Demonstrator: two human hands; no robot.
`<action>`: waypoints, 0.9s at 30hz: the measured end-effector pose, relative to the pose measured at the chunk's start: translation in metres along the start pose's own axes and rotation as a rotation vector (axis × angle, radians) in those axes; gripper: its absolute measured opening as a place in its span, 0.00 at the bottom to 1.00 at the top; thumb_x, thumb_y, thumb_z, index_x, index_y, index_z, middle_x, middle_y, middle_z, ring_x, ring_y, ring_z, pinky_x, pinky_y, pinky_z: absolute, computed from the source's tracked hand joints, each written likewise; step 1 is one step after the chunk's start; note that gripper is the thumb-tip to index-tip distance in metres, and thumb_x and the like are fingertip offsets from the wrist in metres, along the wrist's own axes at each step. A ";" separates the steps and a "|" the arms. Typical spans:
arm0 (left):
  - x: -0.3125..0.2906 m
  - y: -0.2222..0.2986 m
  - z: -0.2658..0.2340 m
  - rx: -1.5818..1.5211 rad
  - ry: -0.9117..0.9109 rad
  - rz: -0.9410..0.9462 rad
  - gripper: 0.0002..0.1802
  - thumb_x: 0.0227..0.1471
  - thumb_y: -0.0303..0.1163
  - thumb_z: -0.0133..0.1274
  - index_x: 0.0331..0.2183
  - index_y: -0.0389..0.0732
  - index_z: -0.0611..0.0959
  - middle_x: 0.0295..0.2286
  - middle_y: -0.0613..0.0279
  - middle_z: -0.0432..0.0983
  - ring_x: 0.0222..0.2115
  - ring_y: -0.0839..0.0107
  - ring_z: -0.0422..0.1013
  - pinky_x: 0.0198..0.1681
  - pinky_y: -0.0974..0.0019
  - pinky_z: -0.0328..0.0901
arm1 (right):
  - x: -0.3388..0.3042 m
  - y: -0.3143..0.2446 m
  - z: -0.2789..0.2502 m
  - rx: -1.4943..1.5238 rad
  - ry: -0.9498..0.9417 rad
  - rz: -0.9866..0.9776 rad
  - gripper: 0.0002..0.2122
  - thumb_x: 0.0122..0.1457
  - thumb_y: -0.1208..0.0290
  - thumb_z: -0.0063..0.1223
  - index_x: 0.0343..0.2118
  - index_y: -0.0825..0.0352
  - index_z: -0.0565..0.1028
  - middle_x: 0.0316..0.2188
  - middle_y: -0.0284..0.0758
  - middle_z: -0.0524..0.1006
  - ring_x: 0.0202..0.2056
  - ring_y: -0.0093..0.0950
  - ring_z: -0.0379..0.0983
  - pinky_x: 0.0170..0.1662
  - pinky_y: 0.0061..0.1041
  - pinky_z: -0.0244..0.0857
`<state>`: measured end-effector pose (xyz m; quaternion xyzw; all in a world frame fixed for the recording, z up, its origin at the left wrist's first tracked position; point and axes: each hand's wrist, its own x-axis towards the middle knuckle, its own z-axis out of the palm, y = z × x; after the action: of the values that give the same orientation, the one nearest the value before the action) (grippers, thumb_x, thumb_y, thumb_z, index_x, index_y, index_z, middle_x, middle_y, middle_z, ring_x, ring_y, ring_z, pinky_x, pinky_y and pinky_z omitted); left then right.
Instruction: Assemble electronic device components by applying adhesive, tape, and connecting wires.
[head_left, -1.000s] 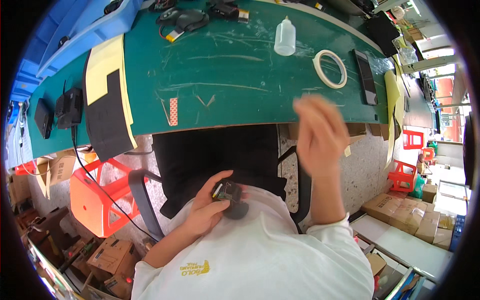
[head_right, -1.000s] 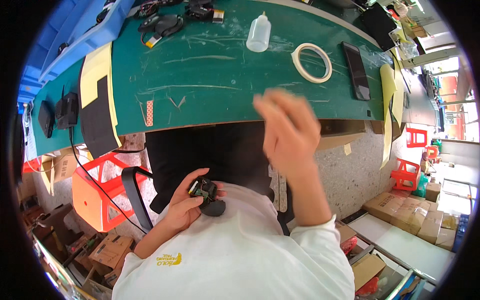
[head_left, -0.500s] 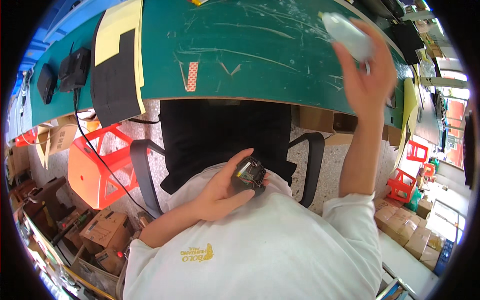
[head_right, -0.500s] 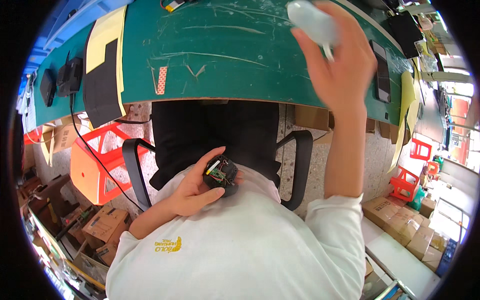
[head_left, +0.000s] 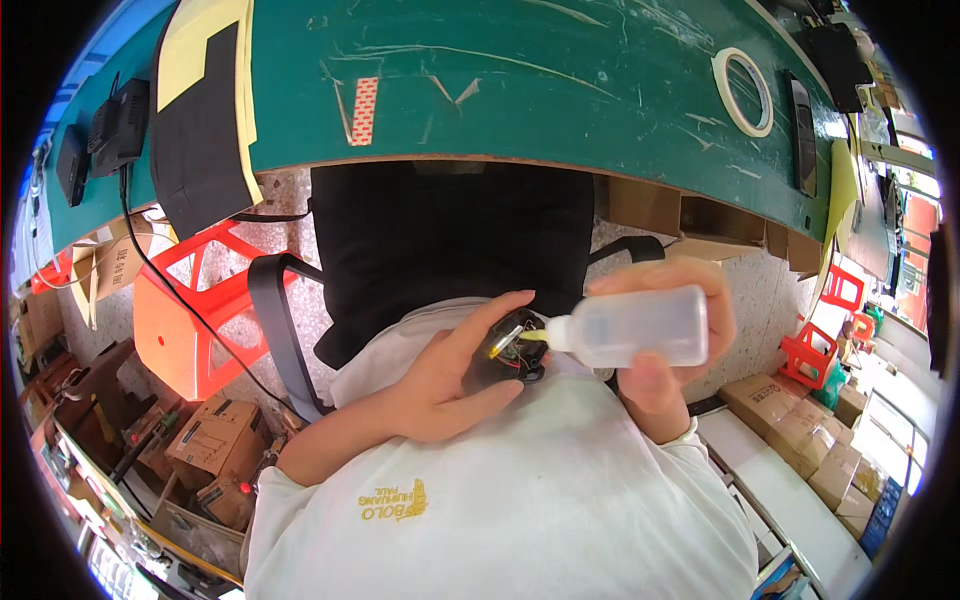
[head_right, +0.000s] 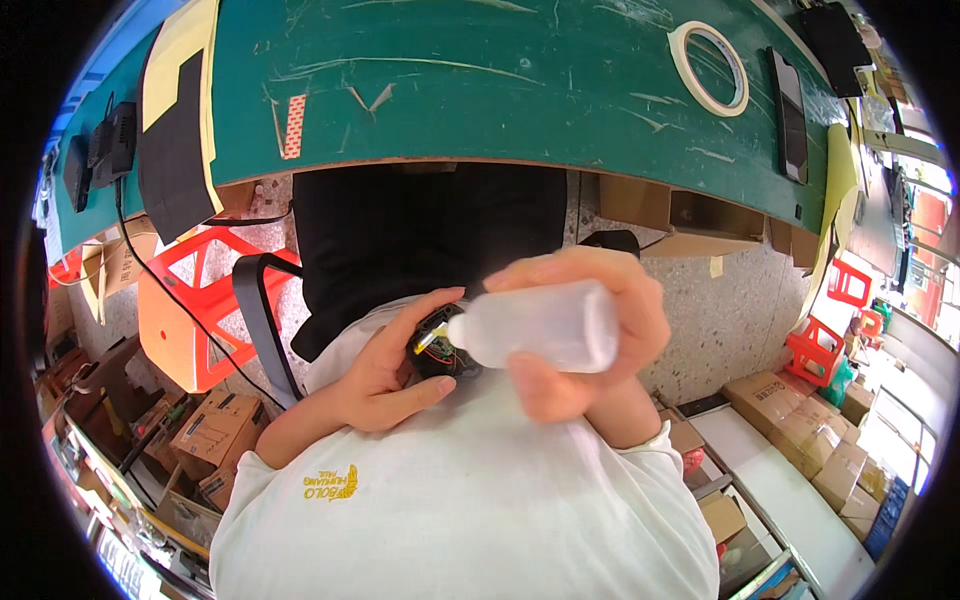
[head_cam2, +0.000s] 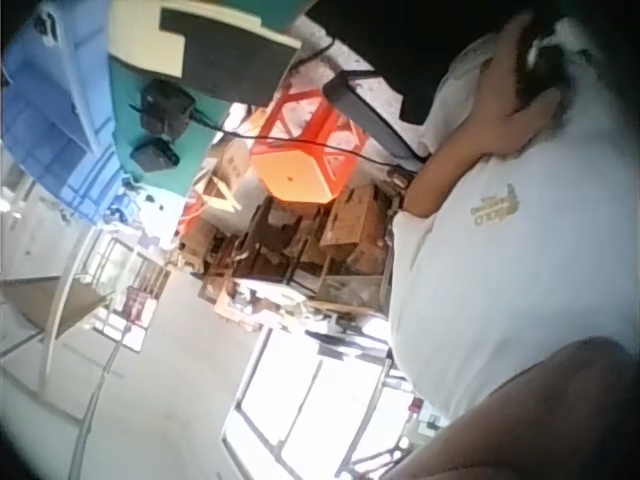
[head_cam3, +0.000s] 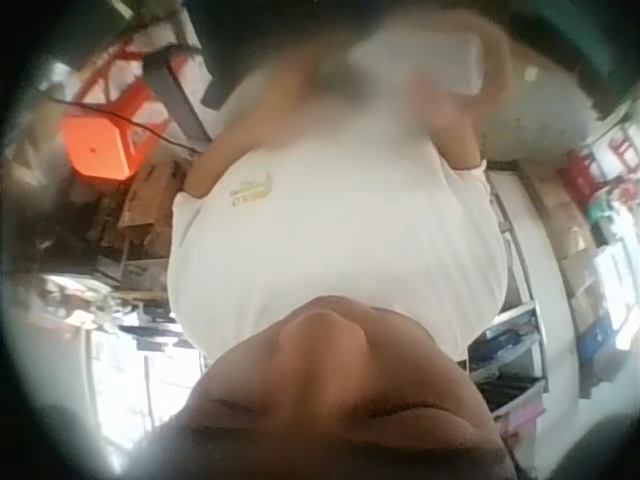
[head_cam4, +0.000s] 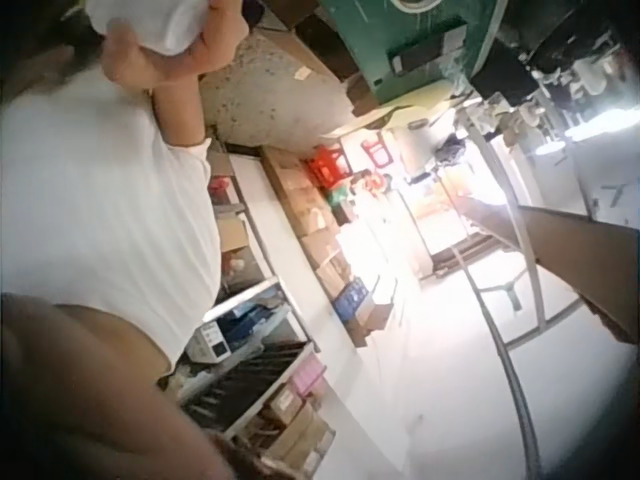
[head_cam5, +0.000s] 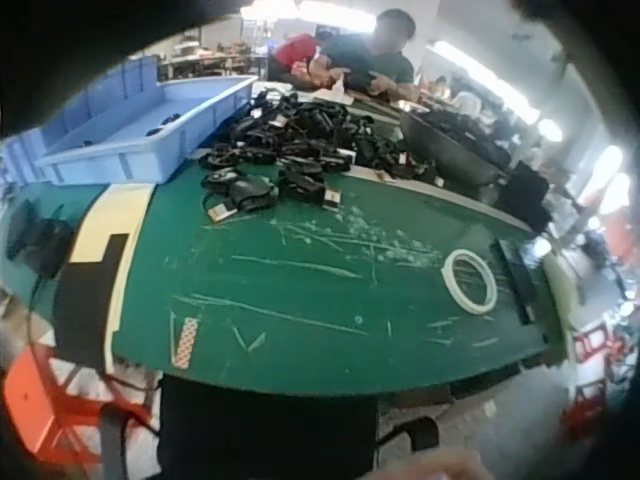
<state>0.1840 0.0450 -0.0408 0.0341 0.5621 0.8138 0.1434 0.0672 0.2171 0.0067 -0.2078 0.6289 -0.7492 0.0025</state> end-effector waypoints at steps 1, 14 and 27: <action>0.001 -0.002 0.000 0.021 -0.002 0.025 0.41 0.51 0.22 0.52 0.63 0.38 0.54 0.44 0.54 0.75 0.45 0.63 0.71 0.54 0.62 0.60 | 0.006 0.004 -0.001 -0.086 -0.119 -0.084 0.23 0.45 0.66 0.62 0.39 0.79 0.68 0.29 0.47 0.78 0.26 0.32 0.78 0.28 0.24 0.73; -0.001 -0.002 0.002 0.090 -0.009 0.081 0.40 0.50 0.21 0.51 0.62 0.38 0.55 0.44 0.54 0.74 0.45 0.62 0.71 0.53 0.63 0.61 | 0.005 0.014 0.003 -0.220 -0.160 -0.217 0.19 0.44 0.65 0.61 0.33 0.77 0.72 0.25 0.40 0.79 0.20 0.24 0.75 0.22 0.17 0.67; -0.001 -0.003 0.001 0.104 -0.016 0.105 0.40 0.50 0.22 0.51 0.62 0.38 0.56 0.45 0.53 0.74 0.45 0.60 0.72 0.53 0.62 0.61 | 0.001 0.006 -0.006 -0.385 -0.323 -0.173 0.24 0.48 0.59 0.60 0.37 0.78 0.68 0.27 0.46 0.77 0.24 0.31 0.77 0.25 0.22 0.71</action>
<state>0.1856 0.0469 -0.0427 0.0772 0.5998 0.7898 0.1028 0.0626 0.2212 0.0005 -0.3743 0.7312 -0.5704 -0.0006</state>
